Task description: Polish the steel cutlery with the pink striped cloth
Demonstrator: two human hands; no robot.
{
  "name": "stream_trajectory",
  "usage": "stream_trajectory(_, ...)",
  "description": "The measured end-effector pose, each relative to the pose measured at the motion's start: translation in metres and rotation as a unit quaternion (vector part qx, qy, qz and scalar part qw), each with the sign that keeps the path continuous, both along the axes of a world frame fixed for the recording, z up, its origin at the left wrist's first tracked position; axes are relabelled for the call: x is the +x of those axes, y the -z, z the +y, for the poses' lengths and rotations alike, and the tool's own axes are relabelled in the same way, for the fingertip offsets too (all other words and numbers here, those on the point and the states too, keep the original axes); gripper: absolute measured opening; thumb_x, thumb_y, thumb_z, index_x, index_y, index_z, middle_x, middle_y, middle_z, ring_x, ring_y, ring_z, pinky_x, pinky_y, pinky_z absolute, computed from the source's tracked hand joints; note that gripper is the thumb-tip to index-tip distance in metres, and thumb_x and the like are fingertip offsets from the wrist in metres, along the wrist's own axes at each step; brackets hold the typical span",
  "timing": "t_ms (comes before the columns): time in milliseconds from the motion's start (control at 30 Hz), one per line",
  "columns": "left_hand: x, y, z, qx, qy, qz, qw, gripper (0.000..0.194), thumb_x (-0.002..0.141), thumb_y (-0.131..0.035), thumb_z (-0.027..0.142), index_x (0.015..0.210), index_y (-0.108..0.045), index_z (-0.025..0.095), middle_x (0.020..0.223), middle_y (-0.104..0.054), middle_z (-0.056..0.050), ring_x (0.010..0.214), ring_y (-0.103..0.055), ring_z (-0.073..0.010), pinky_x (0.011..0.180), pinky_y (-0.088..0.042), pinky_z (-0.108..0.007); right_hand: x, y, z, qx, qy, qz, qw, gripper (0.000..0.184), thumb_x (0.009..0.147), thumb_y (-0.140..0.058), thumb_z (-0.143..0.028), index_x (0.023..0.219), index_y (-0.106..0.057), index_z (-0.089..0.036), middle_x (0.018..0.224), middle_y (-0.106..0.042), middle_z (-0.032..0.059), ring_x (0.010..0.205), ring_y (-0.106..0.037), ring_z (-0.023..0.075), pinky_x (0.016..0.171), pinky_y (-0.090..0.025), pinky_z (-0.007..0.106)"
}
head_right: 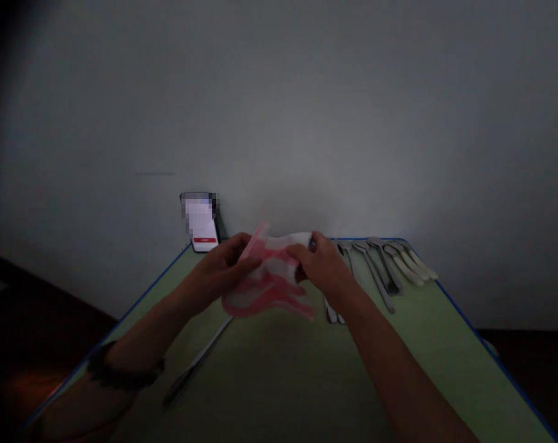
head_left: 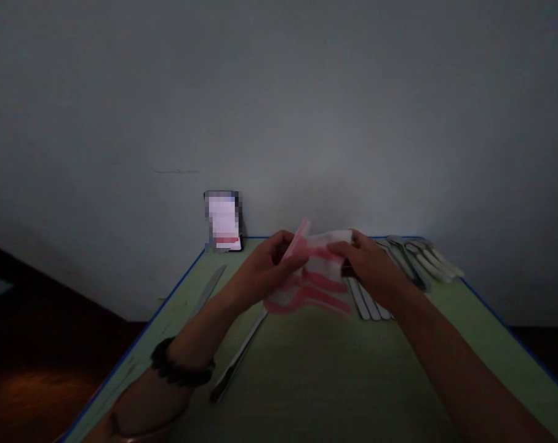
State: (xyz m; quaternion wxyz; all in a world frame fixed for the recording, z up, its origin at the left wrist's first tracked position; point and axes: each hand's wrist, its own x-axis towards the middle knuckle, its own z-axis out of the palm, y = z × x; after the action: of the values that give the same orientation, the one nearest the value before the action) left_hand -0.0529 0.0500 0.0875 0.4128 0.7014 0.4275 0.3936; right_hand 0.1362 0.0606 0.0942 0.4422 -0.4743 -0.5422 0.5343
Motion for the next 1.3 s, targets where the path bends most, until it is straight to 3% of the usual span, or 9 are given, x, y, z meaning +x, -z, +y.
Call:
stream_trajectory(100,0.005,-0.003,-0.004,0.058,0.044,0.039,0.997,0.029,0.086,-0.051,0.034,0.112,-0.052,0.02,0.102,-0.062,-0.005,0.084,-0.058,-0.0151,0.068,-0.047,-0.023,-0.003,-0.003,-0.003,-0.017,-0.058,0.077,0.995,0.005,0.075,-0.054,-0.026,0.076,-0.055,-0.021,0.068,-0.058,0.0008,0.058,-0.056,0.0123,0.056,-0.049,0.026)
stream_trajectory(200,0.008,-0.006,-0.008,0.128,0.048,0.134,0.981,0.03,0.086,-0.05,0.029,0.114,-0.055,0.019,0.098,-0.061,-0.005,0.083,-0.056,-0.0156,0.069,-0.045,-0.025,-0.005,-0.001,-0.001,-0.028,-0.119,0.155,0.98,0.023,0.081,-0.044,-0.037,0.074,-0.055,-0.019,0.069,-0.06,0.0029,0.06,-0.057,0.0134,0.061,-0.05,0.029)
stream_trajectory(333,0.008,-0.009,-0.012,0.192,0.078,0.201,0.957,0.036,0.085,-0.049,0.021,0.121,-0.052,0.023,0.096,-0.056,-0.005,0.081,-0.053,-0.0149,0.07,-0.044,-0.026,-0.004,0.005,0.004,-0.026,-0.144,0.131,0.981,0.036,0.079,-0.046,-0.05,0.082,-0.058,-0.017,0.075,-0.063,0.0055,0.068,-0.06,0.0161,0.065,-0.05,0.031)
stream_trajectory(433,0.003,-0.012,-0.01,0.14,0.108,0.141,0.974,0.026,0.086,-0.046,0.023,0.11,-0.055,0.02,0.092,-0.057,-0.004,0.079,-0.053,-0.0144,0.072,-0.044,-0.027,0.001,0.005,0.004,0.027,-0.094,0.022,0.995,0.021,0.074,-0.058,-0.035,0.087,-0.058,-0.018,0.081,-0.062,0.0033,0.069,-0.057,0.0137,0.064,-0.047,0.025)
stream_trajectory(633,-0.014,-0.009,0.007,0.056,-0.088,0.067,0.992,0.017,0.084,-0.046,0.032,0.093,-0.051,0.018,0.086,-0.058,-0.003,0.08,-0.055,-0.0164,0.075,-0.044,-0.031,0.014,0.001,0.004,0.081,-0.108,-0.007,0.991,0.018,0.068,-0.053,-0.022,0.085,-0.059,-0.02,0.073,-0.054,-0.0009,0.06,-0.045,0.0102,0.052,-0.036,0.021)
stream_trajectory(767,-0.014,-0.003,0.007,-0.046,0.005,0.071,0.996,0.036,0.087,-0.043,0.044,0.114,-0.051,0.021,0.115,-0.057,-0.008,0.107,-0.052,-0.0197,0.088,-0.041,-0.032,0.019,0.005,0.005,0.034,-0.166,0.087,0.982,0.032,0.057,-0.05,-0.014,0.088,-0.059,-0.019,0.073,-0.055,-0.0001,0.06,-0.046,0.0113,0.054,-0.037,0.022)
stream_trajectory(900,-0.011,-0.001,0.003,-0.16,0.091,0.011,0.983,0.041,0.088,-0.038,0.048,0.118,-0.051,0.023,0.11,-0.062,-0.007,0.095,-0.059,-0.0182,0.082,-0.045,-0.031,0.024,0.011,0.009,0.019,-0.163,0.156,0.974,0.036,0.055,-0.05,-0.01,0.088,-0.059,-0.02,0.075,-0.058,0.0,0.066,-0.05,0.0128,0.061,-0.041,0.024)
stream_trajectory(1133,-0.018,-0.008,0.002,-0.127,0.038,0.023,0.991,0.022,0.08,-0.055,0.039,0.086,-0.065,0.021,0.076,-0.064,0.0,0.062,-0.056,-0.0124,0.053,-0.041,-0.02,0.04,0.014,0.021,0.048,-0.137,0.13,0.981,0.044,0.061,-0.055,-0.011,0.103,-0.055,-0.024,0.087,-0.06,-0.0015,0.076,-0.055,0.013,0.066,-0.043,0.024)
stream_trajectory(1300,-0.015,-0.012,0.002,-0.096,-0.005,0.029,0.995,0.021,0.079,-0.055,0.039,0.081,-0.065,0.021,0.072,-0.063,0.0,0.06,-0.054,-0.0122,0.05,-0.039,-0.019,0.043,0.004,0.016,0.068,-0.176,-0.094,0.977,0.039,0.068,-0.066,-0.032,0.105,-0.058,-0.026,0.099,-0.064,0.0024,0.083,-0.059,0.019,0.069,-0.046,0.029)
